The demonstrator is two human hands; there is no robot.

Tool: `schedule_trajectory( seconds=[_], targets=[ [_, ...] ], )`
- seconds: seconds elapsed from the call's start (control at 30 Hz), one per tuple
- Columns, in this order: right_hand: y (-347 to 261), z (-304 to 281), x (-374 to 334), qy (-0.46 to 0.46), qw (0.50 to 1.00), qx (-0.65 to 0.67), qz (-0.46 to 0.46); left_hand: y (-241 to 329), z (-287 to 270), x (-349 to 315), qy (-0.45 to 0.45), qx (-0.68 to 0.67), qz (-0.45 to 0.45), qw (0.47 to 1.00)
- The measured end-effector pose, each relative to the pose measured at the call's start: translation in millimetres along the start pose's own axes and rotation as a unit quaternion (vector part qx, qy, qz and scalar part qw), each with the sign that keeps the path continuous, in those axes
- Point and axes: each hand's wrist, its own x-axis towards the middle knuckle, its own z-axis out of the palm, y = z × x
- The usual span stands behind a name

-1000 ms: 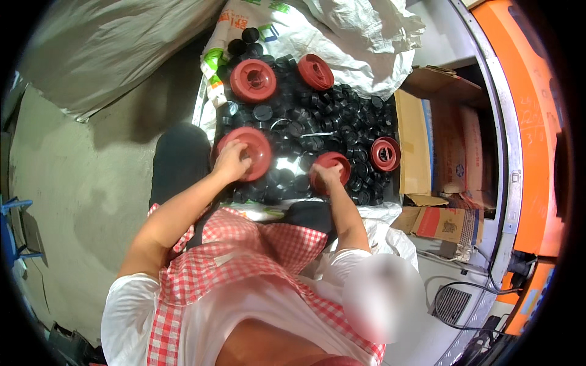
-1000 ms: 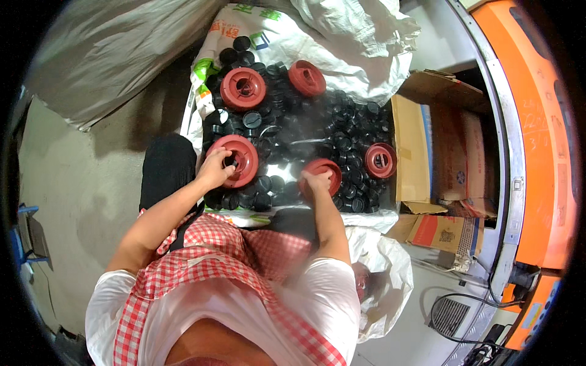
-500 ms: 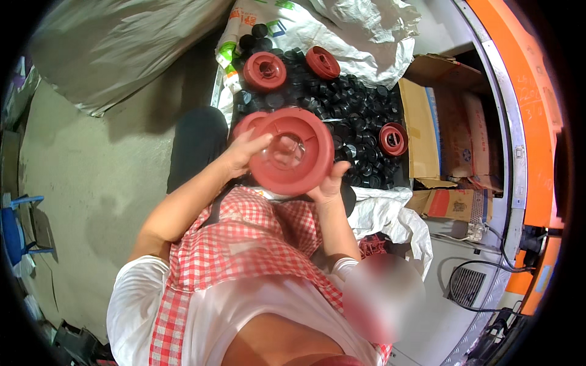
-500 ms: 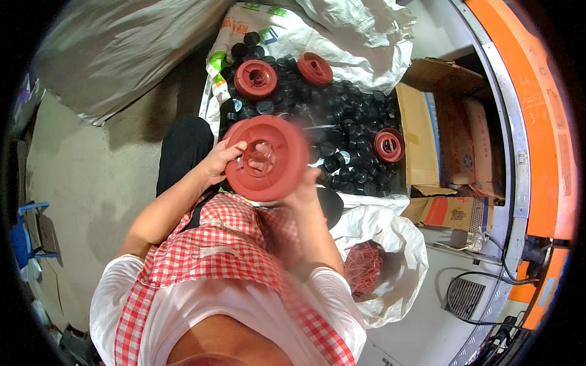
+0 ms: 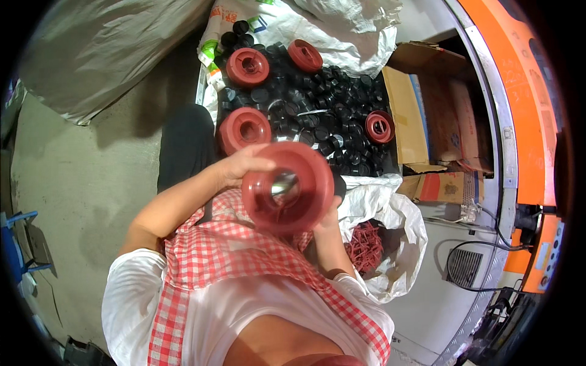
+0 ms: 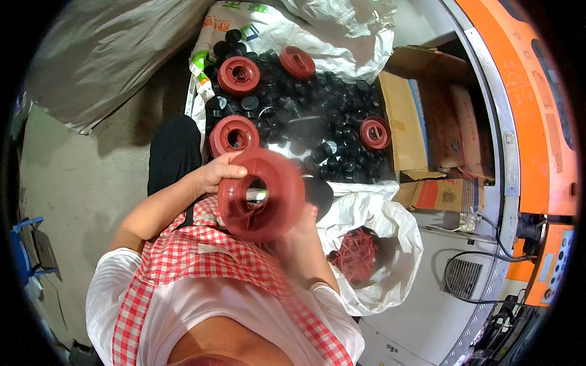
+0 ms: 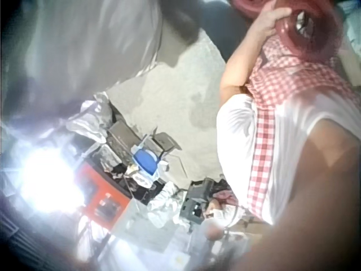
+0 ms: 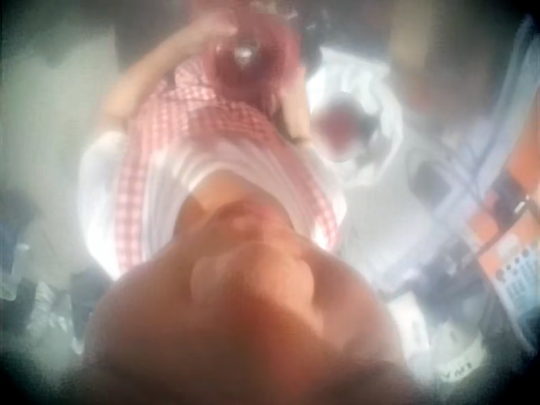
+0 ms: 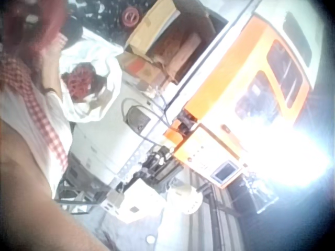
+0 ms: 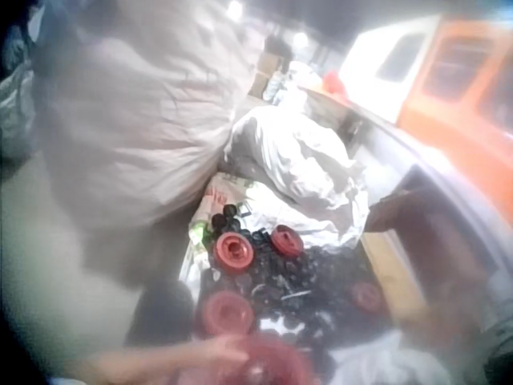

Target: The person stacks red plastic industrial parts by hand while sitting on a production floor.

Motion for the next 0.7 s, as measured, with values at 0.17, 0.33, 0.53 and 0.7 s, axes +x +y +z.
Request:
schedule_trajectory(
  seconds=[0.17,0.33,0.53,0.7],
  targets=[
    [14,-1,-40,0.031,0.999,-0.017,0.025,-21,-4,-17,-0.037,0.043,-0.036,0.998],
    [-12,-29,-79,0.186,0.978,-0.090,0.003,10,-9,-30,0.052,0.056,0.024,0.997],
    [-139,-75,-148,0.245,0.434,-0.856,0.136,32,-108,44,0.386,0.325,0.090,0.859],
    [-152,-107,-151,0.297,0.448,-0.836,0.111,15,-121,69,0.512,0.634,-0.057,0.577]
  ],
)
